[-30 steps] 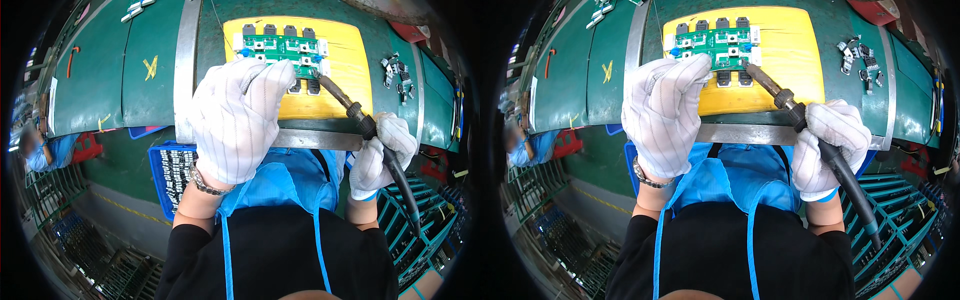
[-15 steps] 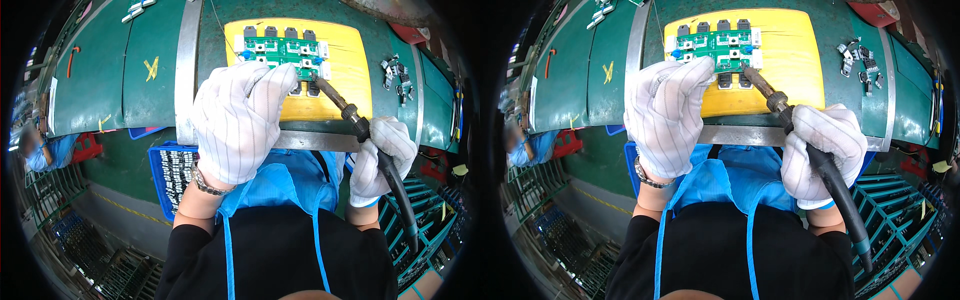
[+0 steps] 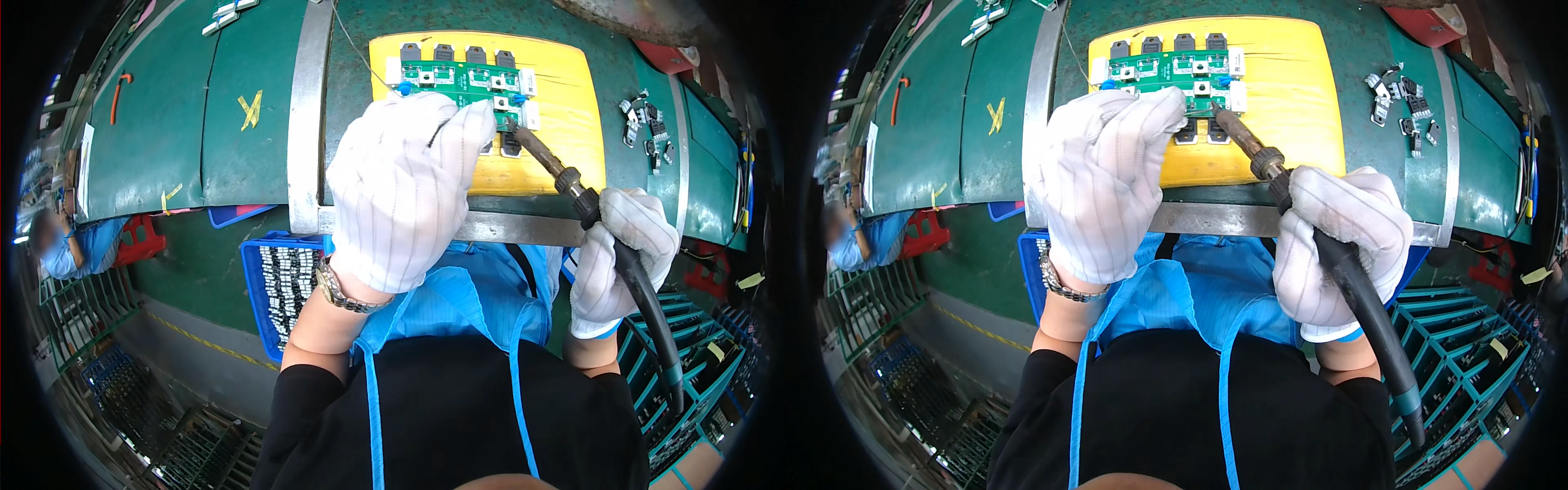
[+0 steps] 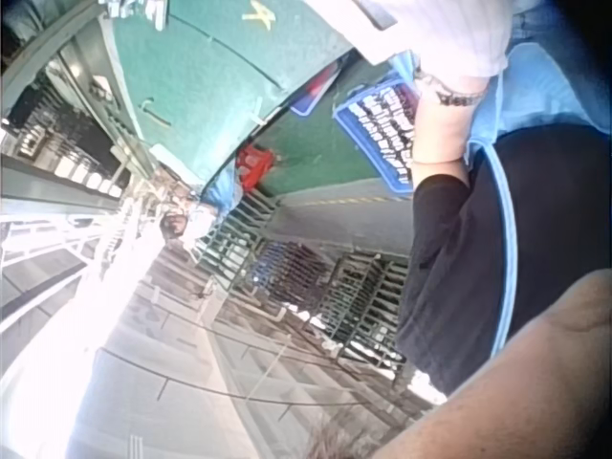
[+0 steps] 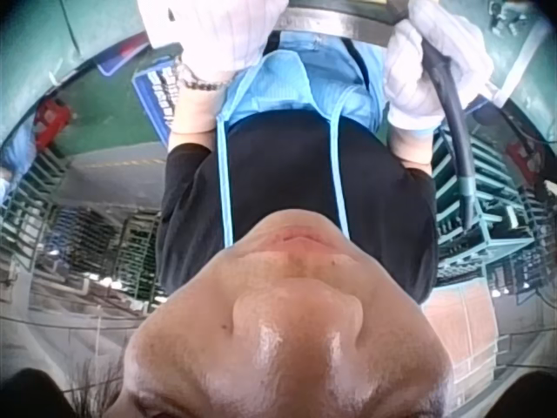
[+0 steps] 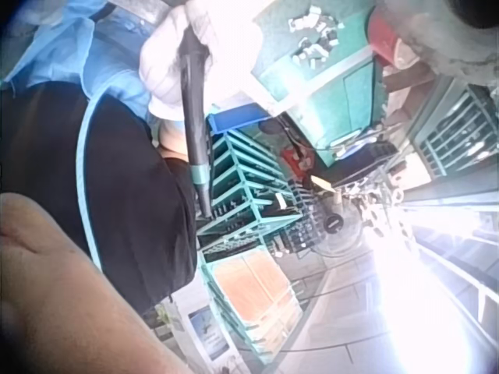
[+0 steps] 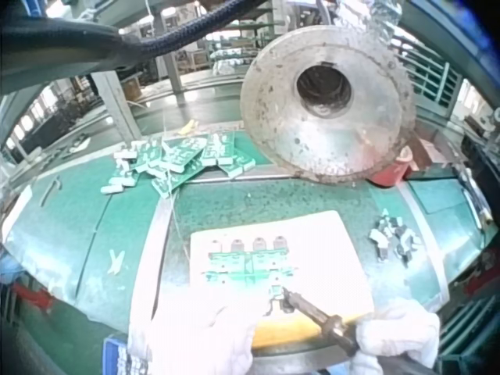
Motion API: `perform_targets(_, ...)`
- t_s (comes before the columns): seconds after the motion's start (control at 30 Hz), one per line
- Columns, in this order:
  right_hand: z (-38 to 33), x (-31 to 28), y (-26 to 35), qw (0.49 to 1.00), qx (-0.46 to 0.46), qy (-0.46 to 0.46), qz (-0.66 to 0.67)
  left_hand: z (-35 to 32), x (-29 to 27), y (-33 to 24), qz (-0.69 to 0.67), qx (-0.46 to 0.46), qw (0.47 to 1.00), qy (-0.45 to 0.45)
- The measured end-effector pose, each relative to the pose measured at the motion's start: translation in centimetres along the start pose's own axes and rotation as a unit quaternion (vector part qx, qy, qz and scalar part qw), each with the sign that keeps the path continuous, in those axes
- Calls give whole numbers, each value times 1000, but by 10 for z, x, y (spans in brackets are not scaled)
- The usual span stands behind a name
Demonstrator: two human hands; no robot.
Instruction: The person solders components onto a printed circuit board using a soldering iron and solder wire.
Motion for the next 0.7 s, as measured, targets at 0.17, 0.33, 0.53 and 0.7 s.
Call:
perform_targets(0.17, 3, -8, -4, 998, -10, -44, 48, 9, -16, 1, -52, -41, 998, -5)
perform_targets(0.33, 2, -7, -1, 996, -12, -71, 53, 4, -8, -3, -41, -21, 999, -7)
perform_targets(0.53, -1, -3, 3, 998, -12, -39, 43, 1, -1, -3, -26, -9, 1000, -9)
perform_targets(0.7, -2, 0, 2, 999, -12, -18, 28, 3, 0, -6, -25, -5, 1000, 2)
Point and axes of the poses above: each hand's wrist, its own z-axis towards the middle knuckle, its own x-axis out of the palm, y = z × x, the point moved 5 cm from there along z, towards the middle knuckle, and after that the axes turned 2 degrees about x, right-handed, at the moved point
